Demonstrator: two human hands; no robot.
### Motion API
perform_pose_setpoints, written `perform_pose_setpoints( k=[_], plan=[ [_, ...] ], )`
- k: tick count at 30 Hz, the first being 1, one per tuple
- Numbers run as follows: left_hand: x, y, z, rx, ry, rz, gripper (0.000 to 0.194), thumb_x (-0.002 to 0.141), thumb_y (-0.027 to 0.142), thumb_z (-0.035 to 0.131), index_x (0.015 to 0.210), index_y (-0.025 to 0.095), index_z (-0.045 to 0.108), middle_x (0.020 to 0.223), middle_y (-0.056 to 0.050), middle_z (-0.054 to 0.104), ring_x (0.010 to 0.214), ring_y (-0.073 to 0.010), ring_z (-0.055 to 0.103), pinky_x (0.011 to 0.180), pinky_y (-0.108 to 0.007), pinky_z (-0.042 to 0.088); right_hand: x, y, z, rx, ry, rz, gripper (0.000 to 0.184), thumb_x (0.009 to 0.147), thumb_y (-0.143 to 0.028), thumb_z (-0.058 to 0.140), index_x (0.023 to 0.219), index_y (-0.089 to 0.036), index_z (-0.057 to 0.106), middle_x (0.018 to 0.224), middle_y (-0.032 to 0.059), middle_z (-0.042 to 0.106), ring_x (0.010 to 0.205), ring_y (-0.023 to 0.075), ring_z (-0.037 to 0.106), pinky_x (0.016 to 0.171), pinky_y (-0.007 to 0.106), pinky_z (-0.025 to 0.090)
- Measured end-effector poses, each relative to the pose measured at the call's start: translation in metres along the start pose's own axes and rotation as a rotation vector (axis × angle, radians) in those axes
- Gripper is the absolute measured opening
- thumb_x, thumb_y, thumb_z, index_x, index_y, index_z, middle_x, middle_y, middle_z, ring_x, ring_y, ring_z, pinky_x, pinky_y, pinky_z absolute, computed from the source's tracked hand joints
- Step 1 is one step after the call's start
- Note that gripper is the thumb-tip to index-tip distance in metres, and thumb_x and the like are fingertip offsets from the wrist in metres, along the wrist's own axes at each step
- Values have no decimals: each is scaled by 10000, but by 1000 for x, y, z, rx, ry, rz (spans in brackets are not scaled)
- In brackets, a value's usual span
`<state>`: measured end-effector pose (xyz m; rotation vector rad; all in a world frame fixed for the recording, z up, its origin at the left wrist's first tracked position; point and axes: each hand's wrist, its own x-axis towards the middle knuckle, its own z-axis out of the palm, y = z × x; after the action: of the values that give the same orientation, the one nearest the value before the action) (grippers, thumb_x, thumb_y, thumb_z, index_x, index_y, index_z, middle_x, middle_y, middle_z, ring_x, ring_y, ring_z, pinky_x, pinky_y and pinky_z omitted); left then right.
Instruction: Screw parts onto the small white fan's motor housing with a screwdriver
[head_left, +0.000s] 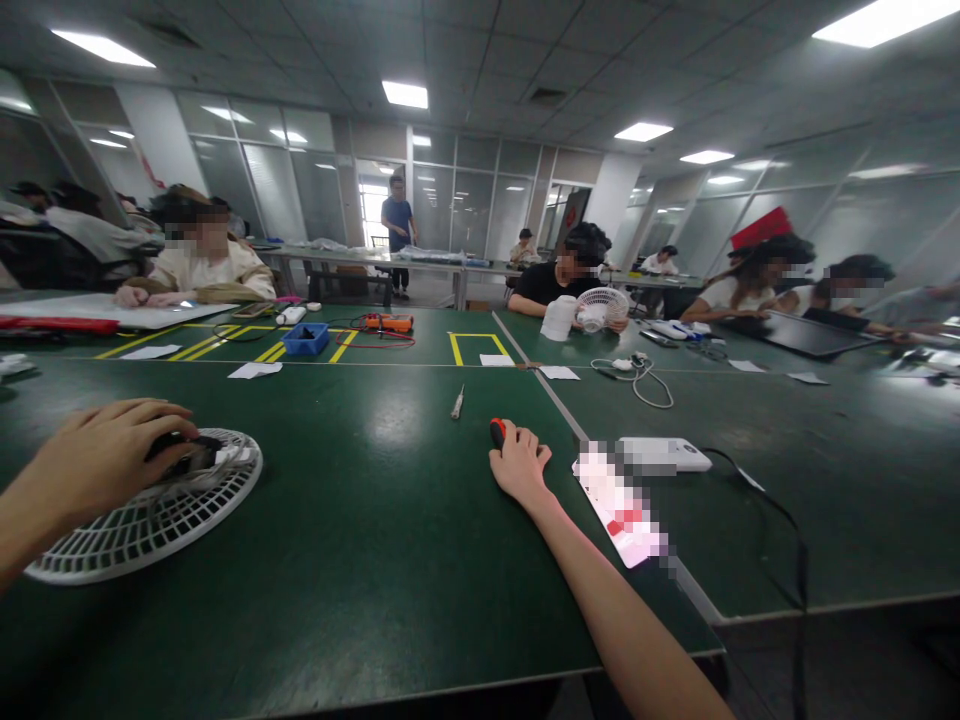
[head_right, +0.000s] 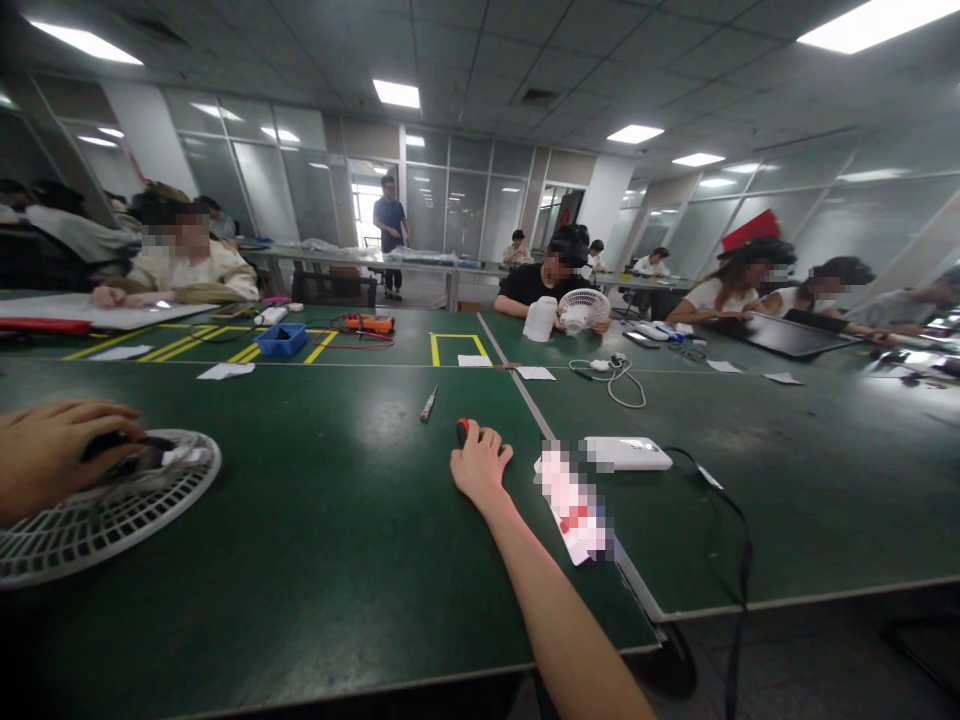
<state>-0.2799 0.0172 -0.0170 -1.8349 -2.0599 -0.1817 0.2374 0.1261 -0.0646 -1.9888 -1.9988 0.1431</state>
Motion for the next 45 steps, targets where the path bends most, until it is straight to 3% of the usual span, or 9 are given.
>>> perform_pose_setpoints(
  k=[5, 9, 16, 25, 28, 31, 37, 41, 45],
  plan=[
    [0, -1, -8, -5, 4, 69, 561, 806, 567, 334, 949, 258, 781, 1239, -80, 705, 1193, -313, 574, 1028, -505, 446, 2, 1, 2, 13, -8, -3, 582, 923, -209, 458, 1504, -180, 426, 1453, 210, 528, 1376, 326, 438, 1110, 506, 260],
    [-2, 21, -13, -71, 86, 162, 553, 916, 520, 329, 1102, 198, 739, 1230, -131, 716, 1227, -320, 579, 1067, -503, 441, 2, 1, 2, 15, -18, -3, 579, 930, -216, 453, 1507, -179, 421, 1462, 211, 520, 1383, 323, 436, 1116, 506, 258],
    [4, 109, -6, -202, 68, 308, 460, 982, 403, 325, 1055, 235, 747, 1185, -119, 751, 1229, -312, 605, 1099, -538, 409, 1, 0, 0, 39, -29, 0, 648, 924, -207, 449, 1562, -166, 342, 1504, 203, 484, 1413, 313, 406, 1132, 487, 260],
    [12, 222, 16, -538, -111, 440, 340, 981, 347, 396, 1020, 266, 725, 1063, -50, 792, 1043, -228, 707, 1149, -524, 400, -2, -1, 1, 53, -42, -85, 694, 906, -103, 372, 1592, -190, 317, 1505, 192, 492, 1404, 280, 430, 1128, 470, 288],
    [14, 250, 17, -576, -129, 464, 334, 990, 344, 419, 1085, 254, 726, 1133, -63, 782, 1109, -245, 691, 1111, -518, 440, -3, -1, 3, 25, -23, -110, 708, 898, -81, 379, 1593, -199, 327, 1599, 192, 407, 1490, 289, 342, 1158, 492, 260],
    [13, 274, 17, -586, -167, 458, 410, 1006, 415, 448, 1293, 231, 674, 1325, -89, 721, 1303, -284, 607, 1149, -527, 419, -4, -2, 3, -7, -31, -113, 702, 910, -86, 386, 1601, -196, 326, 1674, 192, 306, 1556, 310, 242, 1192, 527, 225],
    [4, 304, 27, -590, -249, 445, 742, 992, 673, 374, 1590, 234, 384, 1650, -98, 406, 1585, -338, 259, 1273, -608, 230, -5, -5, 0, 5, -63, -128, 577, 999, -227, 394, 1574, -184, 382, 1703, 175, 261, 1589, 317, 175, 1230, 549, 168],
    [1, 308, 30, -578, -301, 490, 770, 987, 718, 300, 1607, 264, 340, 1662, -112, 368, 1587, -352, 250, 1274, -674, 136, -5, -6, 0, 15, -65, -127, 568, 1000, -282, 435, 1560, -189, 401, 1701, 182, 262, 1590, 325, 175, 1227, 568, 160],
    [0, 308, 29, -559, -327, 499, 743, 990, 716, 290, 1596, 292, 364, 1679, -104, 336, 1595, -362, 219, 1269, -683, 134, -6, -6, -1, 37, -64, -123, 577, 986, -286, 474, 1552, -185, 418, 1706, 182, 246, 1591, 327, 168, 1230, 557, 155]
  ],
)
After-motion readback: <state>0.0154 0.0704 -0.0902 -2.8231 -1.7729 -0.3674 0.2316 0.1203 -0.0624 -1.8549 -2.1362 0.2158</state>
